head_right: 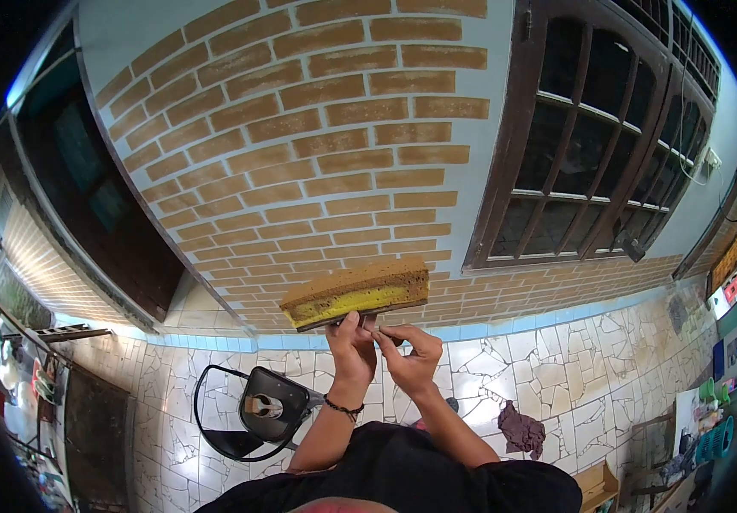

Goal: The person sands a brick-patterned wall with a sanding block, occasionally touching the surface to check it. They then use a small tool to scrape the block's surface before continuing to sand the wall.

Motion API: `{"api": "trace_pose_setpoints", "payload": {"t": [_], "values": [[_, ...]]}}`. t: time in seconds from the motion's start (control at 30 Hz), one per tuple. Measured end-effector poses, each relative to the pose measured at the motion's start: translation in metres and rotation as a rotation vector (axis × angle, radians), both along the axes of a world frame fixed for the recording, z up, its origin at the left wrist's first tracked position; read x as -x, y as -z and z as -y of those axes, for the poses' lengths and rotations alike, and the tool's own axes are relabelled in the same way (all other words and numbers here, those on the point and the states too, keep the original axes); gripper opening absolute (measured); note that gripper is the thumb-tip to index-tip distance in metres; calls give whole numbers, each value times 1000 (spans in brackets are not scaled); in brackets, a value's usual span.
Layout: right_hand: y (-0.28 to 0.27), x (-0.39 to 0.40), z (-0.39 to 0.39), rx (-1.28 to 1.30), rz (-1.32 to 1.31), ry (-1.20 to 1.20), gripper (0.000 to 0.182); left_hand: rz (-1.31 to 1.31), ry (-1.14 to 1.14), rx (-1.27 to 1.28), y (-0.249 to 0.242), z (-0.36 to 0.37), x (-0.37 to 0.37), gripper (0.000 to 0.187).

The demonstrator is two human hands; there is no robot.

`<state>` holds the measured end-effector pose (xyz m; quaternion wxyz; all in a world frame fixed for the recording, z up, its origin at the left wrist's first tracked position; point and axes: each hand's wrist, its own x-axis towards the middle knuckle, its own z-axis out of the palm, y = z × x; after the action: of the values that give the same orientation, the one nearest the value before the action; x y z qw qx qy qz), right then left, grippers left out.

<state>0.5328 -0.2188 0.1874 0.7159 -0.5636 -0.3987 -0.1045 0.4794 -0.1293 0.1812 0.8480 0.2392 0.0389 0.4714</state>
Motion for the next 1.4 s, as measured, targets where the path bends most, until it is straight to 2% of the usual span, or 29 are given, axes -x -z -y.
{"api": "trace_pose_setpoints", "payload": {"t": [0.03,0.13,0.37,0.43,0.53,0.63,0.77,0.87,0.9,1.0,1.07,1.1,1.2,1.23,1.33,1.4], "values": [[0,0,1,-8,39,3,12,-2,0,2,1,0,0,45],[8,3,4,-15,-68,-43,10,9,-23,21,-4,7,2,46],[16,6,18,20,-132,34,9,8,-7,31,1,13,3,48],[12,7,22,30,-111,42,16,13,2,36,-1,17,4,48],[17,3,31,28,38,-59,40,18,-11,42,-6,24,6,48],[9,12,32,-1,12,-55,49,17,5,44,-1,30,7,48],[8,14,37,-35,63,-23,46,21,23,41,-3,36,9,48],[8,17,44,-20,6,18,43,17,35,37,-9,44,9,47],[10,18,47,-23,-18,48,32,14,44,35,-9,46,9,47],[-1,22,62,18,16,100,22,-6,92,55,-11,54,2,47],[2,22,67,-21,20,172,9,-2,145,50,-1,57,-4,47],[4,20,70,-38,25,207,9,3,170,49,3,59,-6,48],[7,17,80,-45,64,371,26,-64,206,89,5,74,-9,50],[6,16,87,33,212,458,34,-138,188,133,7,80,-10,52],[13,7,107,99,642,628,34,-130,203,105,6,94,-15,54],[21,-3,114,147,701,672,28,-140,212,143,5,99,-17,55]]}}
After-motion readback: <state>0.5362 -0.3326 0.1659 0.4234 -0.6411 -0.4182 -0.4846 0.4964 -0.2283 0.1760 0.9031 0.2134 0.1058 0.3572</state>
